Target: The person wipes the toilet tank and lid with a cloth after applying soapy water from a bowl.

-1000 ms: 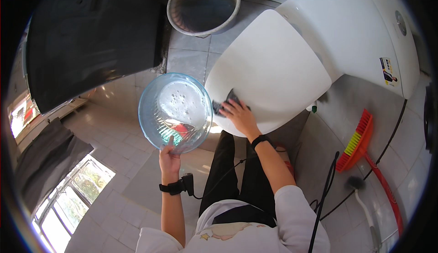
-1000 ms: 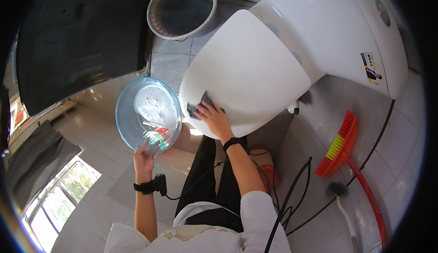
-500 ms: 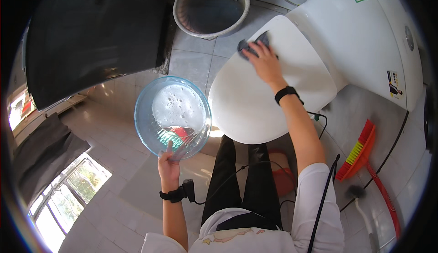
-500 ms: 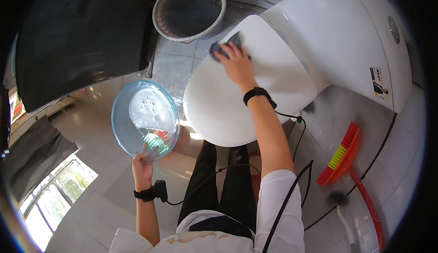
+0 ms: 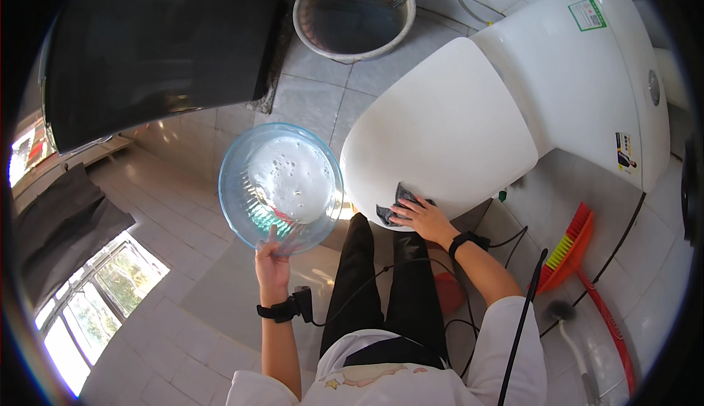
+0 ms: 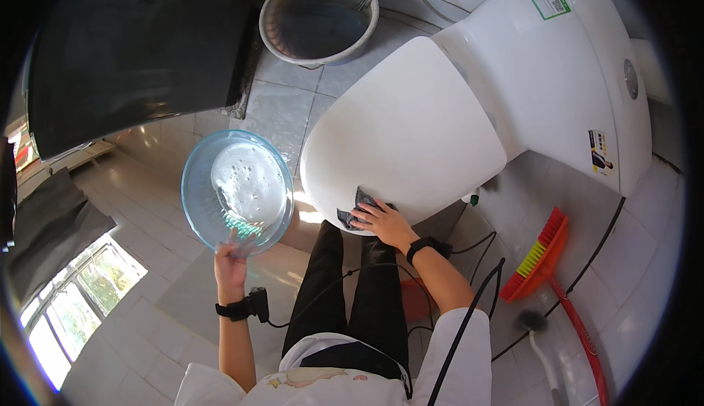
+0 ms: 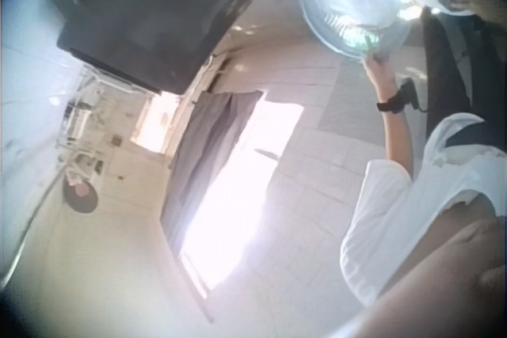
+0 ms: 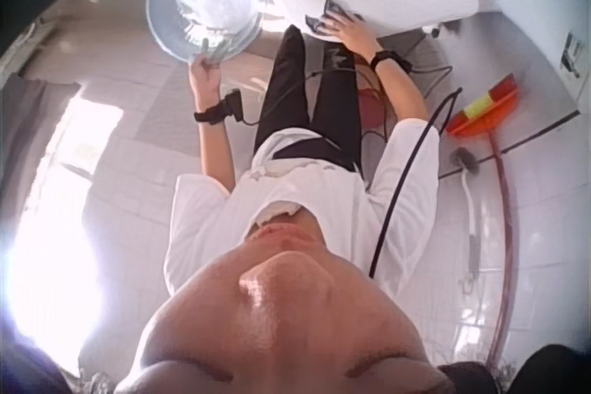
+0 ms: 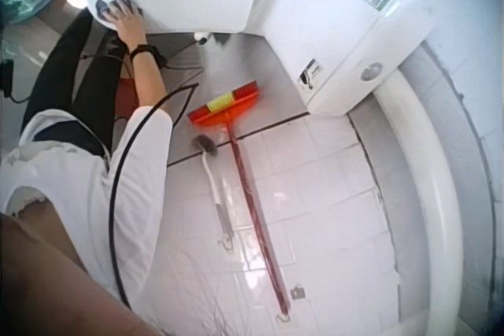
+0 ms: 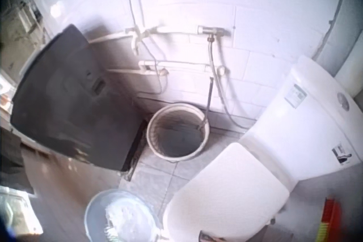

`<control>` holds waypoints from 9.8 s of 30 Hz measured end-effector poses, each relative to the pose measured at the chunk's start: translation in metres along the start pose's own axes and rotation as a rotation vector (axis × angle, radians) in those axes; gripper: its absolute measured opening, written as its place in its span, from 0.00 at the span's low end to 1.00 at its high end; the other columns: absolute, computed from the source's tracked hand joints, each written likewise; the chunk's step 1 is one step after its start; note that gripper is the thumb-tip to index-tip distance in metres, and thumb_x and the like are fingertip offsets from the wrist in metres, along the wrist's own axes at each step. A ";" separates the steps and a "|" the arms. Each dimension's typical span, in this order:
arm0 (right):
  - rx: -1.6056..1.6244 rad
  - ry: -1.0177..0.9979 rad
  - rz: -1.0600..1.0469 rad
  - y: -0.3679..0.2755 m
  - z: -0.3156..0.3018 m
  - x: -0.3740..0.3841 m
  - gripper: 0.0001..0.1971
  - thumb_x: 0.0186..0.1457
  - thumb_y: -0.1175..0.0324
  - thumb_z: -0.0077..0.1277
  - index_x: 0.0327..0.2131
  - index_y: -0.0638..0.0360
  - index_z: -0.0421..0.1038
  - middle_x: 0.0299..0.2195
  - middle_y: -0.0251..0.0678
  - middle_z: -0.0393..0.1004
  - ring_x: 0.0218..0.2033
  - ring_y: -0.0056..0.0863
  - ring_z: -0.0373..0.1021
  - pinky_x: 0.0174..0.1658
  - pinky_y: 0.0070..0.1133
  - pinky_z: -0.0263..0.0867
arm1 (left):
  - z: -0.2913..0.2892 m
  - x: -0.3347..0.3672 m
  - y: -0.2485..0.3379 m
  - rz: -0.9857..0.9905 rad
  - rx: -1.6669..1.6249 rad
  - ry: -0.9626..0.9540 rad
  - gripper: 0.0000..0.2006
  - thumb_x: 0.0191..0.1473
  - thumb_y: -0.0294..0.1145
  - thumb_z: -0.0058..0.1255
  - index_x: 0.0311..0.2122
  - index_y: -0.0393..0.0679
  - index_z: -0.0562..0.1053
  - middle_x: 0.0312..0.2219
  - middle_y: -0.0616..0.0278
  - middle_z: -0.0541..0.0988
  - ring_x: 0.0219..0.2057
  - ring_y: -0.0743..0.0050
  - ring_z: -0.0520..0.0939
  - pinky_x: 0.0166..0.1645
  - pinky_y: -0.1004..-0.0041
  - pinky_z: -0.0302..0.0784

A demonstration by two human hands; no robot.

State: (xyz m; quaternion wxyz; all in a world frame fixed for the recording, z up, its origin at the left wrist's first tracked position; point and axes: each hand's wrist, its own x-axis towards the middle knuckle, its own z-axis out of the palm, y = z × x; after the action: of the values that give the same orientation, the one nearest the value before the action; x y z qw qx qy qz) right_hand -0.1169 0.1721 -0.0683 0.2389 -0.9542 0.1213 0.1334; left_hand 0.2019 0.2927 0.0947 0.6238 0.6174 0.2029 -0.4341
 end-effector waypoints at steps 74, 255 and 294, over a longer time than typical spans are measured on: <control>0.308 0.659 1.013 0.011 -0.006 -0.035 0.35 0.35 0.81 0.46 0.53 0.52 0.57 0.57 0.36 0.51 0.57 0.42 0.48 0.56 0.40 0.48 | 0.069 0.057 0.004 -0.178 0.390 -0.283 0.31 0.39 0.15 0.37 0.52 0.32 0.47 0.53 0.50 0.57 0.45 0.29 0.67 0.45 0.48 0.72; 0.218 0.461 0.675 -0.042 -0.024 0.071 0.21 0.52 0.65 0.45 0.51 0.34 0.60 0.54 0.27 0.55 0.50 0.37 0.58 0.52 0.38 0.53 | 0.037 0.024 0.050 0.012 0.207 -0.028 0.11 0.42 0.19 0.41 0.34 0.37 0.58 0.47 0.49 0.65 0.43 0.33 0.70 0.43 0.54 0.74; 0.132 0.404 0.297 -0.042 -0.022 0.095 0.23 0.51 0.62 0.45 0.53 0.38 0.56 0.56 0.24 0.51 0.52 0.29 0.56 0.55 0.32 0.52 | 0.060 0.032 0.056 -0.041 0.256 -0.011 0.34 0.39 0.16 0.39 0.56 0.37 0.47 0.53 0.50 0.58 0.43 0.35 0.70 0.42 0.53 0.74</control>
State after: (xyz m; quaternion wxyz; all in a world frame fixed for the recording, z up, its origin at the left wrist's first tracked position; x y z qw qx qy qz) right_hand -0.0115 0.1809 -0.0613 0.2493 -0.9155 0.3138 -0.0347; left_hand 0.2470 0.2190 0.1121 0.5321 0.6854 0.1548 -0.4724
